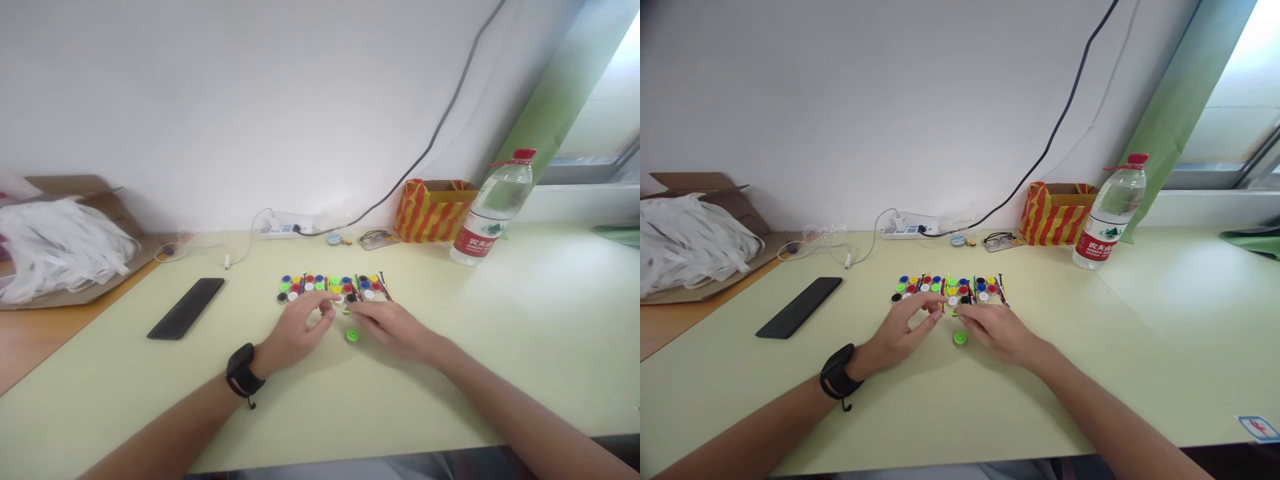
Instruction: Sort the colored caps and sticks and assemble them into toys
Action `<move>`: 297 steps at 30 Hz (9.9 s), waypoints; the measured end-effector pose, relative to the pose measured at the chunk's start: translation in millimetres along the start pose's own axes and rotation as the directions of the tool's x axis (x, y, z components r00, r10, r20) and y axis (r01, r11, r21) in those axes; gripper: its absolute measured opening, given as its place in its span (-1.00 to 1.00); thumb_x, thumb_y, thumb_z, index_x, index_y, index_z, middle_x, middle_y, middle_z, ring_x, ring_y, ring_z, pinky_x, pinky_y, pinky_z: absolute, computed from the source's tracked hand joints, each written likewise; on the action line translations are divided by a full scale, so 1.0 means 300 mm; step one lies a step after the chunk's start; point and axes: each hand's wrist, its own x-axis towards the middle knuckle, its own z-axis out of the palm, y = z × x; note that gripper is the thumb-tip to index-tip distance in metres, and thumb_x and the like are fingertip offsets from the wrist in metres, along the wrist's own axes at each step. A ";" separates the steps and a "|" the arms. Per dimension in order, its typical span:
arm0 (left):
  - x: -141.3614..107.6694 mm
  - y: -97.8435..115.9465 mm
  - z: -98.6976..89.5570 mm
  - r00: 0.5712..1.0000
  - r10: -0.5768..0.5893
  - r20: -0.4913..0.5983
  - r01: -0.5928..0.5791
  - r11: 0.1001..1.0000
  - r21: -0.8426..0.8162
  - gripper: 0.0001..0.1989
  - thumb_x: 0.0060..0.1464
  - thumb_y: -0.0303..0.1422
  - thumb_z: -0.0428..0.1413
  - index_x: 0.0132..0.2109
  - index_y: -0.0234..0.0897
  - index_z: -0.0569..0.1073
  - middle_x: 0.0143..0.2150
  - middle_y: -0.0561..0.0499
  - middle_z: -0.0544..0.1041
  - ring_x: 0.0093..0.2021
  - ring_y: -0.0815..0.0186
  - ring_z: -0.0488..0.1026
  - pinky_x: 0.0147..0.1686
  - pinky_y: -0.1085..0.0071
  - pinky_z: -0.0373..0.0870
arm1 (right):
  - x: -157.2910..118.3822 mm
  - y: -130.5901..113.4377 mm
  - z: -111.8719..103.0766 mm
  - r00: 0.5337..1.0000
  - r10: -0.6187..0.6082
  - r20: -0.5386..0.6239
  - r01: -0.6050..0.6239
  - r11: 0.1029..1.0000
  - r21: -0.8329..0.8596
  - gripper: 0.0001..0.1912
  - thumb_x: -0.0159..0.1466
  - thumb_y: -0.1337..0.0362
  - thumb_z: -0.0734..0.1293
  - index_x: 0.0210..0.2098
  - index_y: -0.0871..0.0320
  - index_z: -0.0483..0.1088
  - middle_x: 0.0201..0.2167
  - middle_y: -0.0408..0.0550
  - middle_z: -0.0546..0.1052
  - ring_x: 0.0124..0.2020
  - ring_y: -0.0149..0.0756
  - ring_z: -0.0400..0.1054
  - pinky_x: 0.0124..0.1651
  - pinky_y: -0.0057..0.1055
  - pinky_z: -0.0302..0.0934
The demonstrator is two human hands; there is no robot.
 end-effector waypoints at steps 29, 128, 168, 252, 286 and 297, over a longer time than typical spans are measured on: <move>-0.019 -0.011 -0.003 0.978 0.051 0.200 -0.042 0.998 -0.050 -0.91 0.21 -0.41 0.16 -0.24 -0.21 0.57 -0.36 0.05 0.61 -0.36 0.36 0.50 -0.30 0.44 0.42 | -0.014 0.024 -0.017 0.995 0.064 0.081 -0.083 0.965 0.248 -0.88 0.32 0.39 0.34 -0.28 0.12 0.54 -0.30 -0.09 0.54 -0.30 -0.31 0.38 -0.25 -0.42 0.25; -0.002 -0.004 0.003 0.994 -0.053 -0.096 0.039 0.989 -0.142 -0.83 0.39 -0.38 0.02 -0.13 -0.22 0.51 -0.21 0.02 0.54 -0.21 0.30 0.43 -0.15 0.34 0.34 | 0.011 0.275 -0.095 0.891 0.347 -0.292 -0.439 0.823 -0.360 -0.79 0.34 0.33 0.25 -0.16 0.01 0.53 -0.23 -0.13 0.64 -0.25 -0.22 0.48 -0.29 -0.37 0.16; 0.011 -0.039 -0.022 0.986 -0.088 -0.141 0.078 0.994 -0.075 -0.79 0.40 -0.29 0.03 -0.12 -0.22 0.54 -0.22 0.00 0.57 -0.25 0.28 0.44 -0.20 0.34 0.34 | 0.012 0.237 -0.094 0.898 0.049 -0.437 -0.147 0.970 -0.192 -0.92 0.41 0.29 0.16 -0.22 0.06 0.25 -0.11 0.07 0.48 0.01 -0.08 0.35 0.10 -0.15 0.24; -0.017 -0.007 -0.003 0.950 0.010 0.313 -0.012 1.000 0.004 -0.86 0.30 -0.31 0.14 -0.02 -0.13 0.52 -0.09 0.02 0.57 -0.07 0.23 0.47 -0.02 0.29 0.37 | -0.052 0.141 -0.239 0.968 0.251 0.031 -0.252 0.967 0.041 -0.71 0.39 0.04 0.26 -0.31 0.10 0.38 -0.45 -0.17 0.36 -0.44 -0.33 0.18 -0.39 -0.41 0.10; -0.025 -0.007 -0.003 0.945 0.011 0.326 -0.017 1.000 0.014 -0.82 0.32 -0.28 0.11 0.01 -0.13 0.53 -0.04 -0.03 0.56 -0.03 0.18 0.48 0.01 0.25 0.38 | -0.043 0.337 -0.213 0.822 0.515 -0.245 -0.565 0.677 -0.472 -0.82 0.40 0.12 0.21 -0.19 0.06 0.35 -0.30 0.01 0.57 -0.31 -0.10 0.41 -0.33 -0.31 0.08; -0.018 -0.002 0.018 0.943 -0.117 0.311 0.217 0.926 -0.309 -0.81 0.24 -0.22 0.20 -0.11 -0.23 0.48 -0.21 0.00 0.52 -0.26 0.32 0.43 -0.22 0.37 0.44 | -0.015 0.058 -0.102 0.988 0.068 -0.136 -0.069 0.998 -0.004 -0.65 0.51 0.07 0.11 -0.16 0.07 0.45 -0.22 0.06 0.54 -0.22 -0.12 0.39 -0.16 -0.23 0.27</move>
